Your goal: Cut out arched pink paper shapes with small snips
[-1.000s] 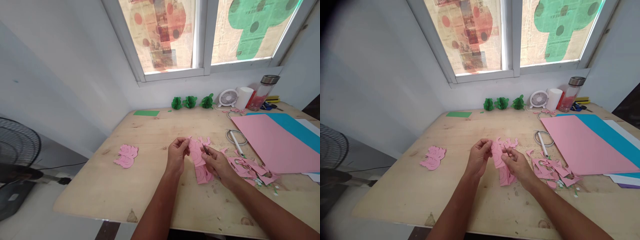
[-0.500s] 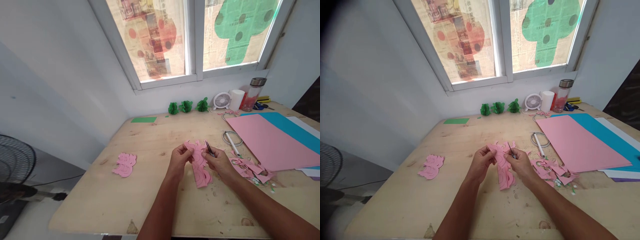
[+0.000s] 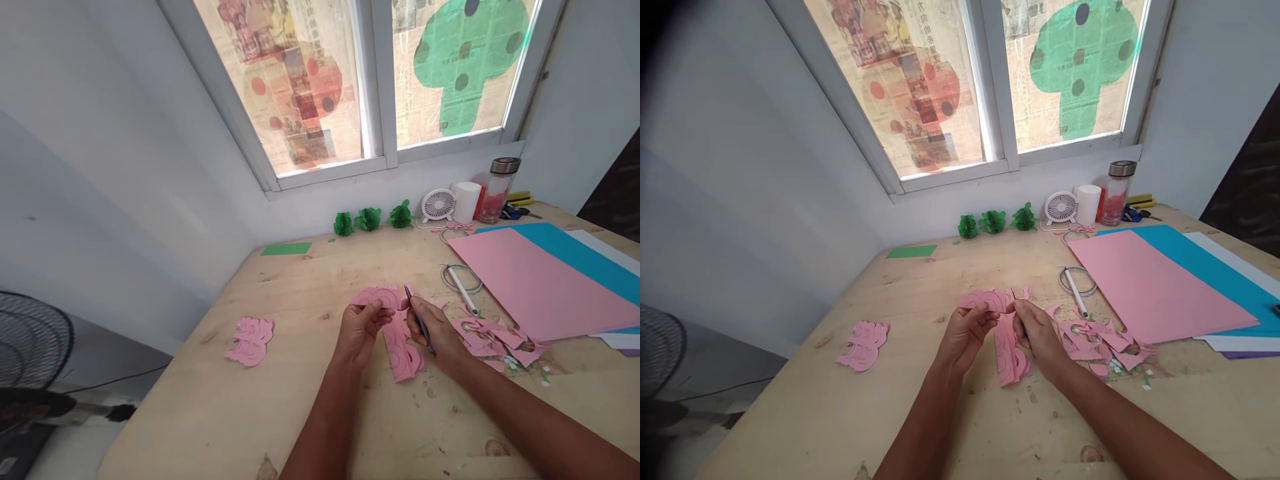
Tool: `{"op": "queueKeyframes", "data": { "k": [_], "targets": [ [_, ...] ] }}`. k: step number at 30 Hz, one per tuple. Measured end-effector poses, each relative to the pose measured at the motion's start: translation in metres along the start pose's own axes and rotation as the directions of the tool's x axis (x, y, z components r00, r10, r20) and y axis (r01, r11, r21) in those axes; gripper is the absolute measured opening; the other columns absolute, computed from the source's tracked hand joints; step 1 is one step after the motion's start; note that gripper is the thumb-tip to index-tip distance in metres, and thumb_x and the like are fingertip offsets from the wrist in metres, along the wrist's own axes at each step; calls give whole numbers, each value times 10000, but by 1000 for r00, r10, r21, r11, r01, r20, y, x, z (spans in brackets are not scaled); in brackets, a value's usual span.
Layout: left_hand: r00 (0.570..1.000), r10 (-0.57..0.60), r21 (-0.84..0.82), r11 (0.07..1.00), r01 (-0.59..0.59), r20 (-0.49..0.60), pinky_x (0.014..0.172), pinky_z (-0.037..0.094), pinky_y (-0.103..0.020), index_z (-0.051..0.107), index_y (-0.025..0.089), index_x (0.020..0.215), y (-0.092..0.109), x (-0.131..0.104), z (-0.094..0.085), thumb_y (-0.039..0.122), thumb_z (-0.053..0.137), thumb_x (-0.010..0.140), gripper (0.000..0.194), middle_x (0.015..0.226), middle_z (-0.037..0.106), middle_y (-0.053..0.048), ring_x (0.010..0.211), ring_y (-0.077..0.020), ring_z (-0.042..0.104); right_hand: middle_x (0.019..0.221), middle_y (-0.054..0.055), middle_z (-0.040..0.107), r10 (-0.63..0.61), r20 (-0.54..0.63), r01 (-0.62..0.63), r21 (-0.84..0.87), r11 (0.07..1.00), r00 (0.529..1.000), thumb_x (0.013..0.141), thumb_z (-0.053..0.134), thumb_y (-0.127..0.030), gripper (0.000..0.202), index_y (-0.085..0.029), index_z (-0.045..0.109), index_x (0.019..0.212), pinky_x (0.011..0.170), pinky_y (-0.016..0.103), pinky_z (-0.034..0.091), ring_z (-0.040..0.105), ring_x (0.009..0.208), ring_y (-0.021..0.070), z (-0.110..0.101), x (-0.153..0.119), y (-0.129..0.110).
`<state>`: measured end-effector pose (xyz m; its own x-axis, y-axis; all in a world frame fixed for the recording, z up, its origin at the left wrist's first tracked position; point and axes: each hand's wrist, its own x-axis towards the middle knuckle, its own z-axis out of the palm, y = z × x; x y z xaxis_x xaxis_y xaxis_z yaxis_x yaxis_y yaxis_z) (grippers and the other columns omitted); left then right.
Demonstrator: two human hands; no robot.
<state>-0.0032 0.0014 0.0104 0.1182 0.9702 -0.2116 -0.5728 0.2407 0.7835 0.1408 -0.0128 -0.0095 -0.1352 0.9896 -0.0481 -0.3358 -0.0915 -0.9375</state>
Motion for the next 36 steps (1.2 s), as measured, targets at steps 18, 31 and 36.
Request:
{"op": "queueKeyframes", "data": {
  "k": [18, 31, 36],
  "targets": [
    [997, 72, -156, 985, -72, -8, 550, 430, -214, 640, 102, 604, -7, 3, 1, 222, 765, 607, 173, 566, 636, -37, 533, -99, 579, 519, -74, 429, -48, 50, 52, -83, 995, 998, 881, 491, -463, 288, -191, 550, 954, 352, 203, 154, 275, 348, 52, 2, 0, 11],
    [994, 111, -58, 992, -112, -20, 529, 393, -220, 627, 111, 610, -12, -4, 11, 240, 760, 595, 185, 557, 599, -20, 531, -102, 544, 464, -104, 277, -118, -58, 114, -57, 992, 991, 761, 650, -436, 281, -184, 526, 775, 386, 214, 138, 187, 402, 64, 1, 2, 2],
    [990, 143, 77, 987, -142, -14, 528, 403, -234, 663, 107, 649, -16, -5, 14, 277, 752, 604, 198, 575, 617, -31, 534, -112, 549, 470, -98, 303, -110, -134, 101, -70, 992, 985, 704, 695, -431, 314, -183, 504, 697, 394, 212, 148, 214, 403, 54, 3, 2, -3]
  ]
}}
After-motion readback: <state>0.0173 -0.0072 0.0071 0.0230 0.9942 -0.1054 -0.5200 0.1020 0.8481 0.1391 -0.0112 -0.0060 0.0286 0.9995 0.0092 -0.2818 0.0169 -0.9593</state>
